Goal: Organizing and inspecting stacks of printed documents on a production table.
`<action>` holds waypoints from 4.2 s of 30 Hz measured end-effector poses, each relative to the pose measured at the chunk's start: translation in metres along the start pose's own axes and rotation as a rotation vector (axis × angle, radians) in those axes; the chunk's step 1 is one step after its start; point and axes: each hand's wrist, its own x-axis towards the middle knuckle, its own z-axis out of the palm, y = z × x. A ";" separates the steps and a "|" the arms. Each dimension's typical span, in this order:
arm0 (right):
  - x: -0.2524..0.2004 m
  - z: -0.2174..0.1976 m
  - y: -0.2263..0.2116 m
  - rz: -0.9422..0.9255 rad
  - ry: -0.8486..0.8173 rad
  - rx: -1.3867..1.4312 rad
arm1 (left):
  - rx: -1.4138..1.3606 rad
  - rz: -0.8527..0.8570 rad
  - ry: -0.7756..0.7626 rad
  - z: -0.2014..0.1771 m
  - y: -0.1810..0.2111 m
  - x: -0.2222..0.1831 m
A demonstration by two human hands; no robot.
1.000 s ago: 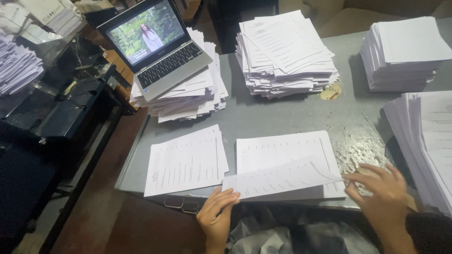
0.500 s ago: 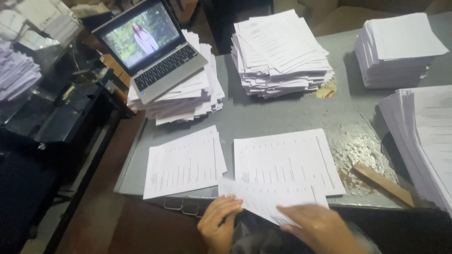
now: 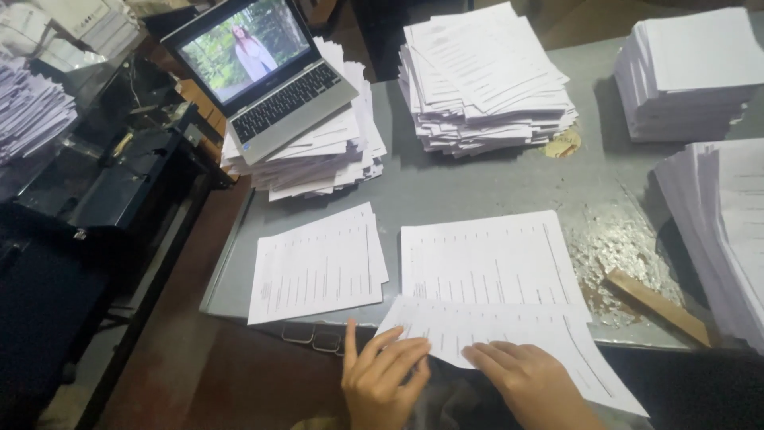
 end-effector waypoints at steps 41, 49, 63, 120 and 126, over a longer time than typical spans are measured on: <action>-0.019 0.005 0.055 0.277 0.018 0.063 | -0.123 -1.388 0.323 0.023 -0.271 -0.079; -0.020 0.049 0.084 0.229 0.121 0.067 | -0.539 -1.434 0.446 0.056 -0.349 -0.119; -0.005 0.068 0.090 0.354 -0.087 0.369 | 0.011 -1.054 0.042 0.066 -0.199 -0.060; -0.022 0.062 0.139 1.160 0.308 0.251 | -0.782 -0.749 -0.014 0.145 -0.130 -0.074; 0.153 0.103 0.058 1.038 -0.038 0.709 | -0.249 -0.928 0.109 0.048 -0.269 -0.038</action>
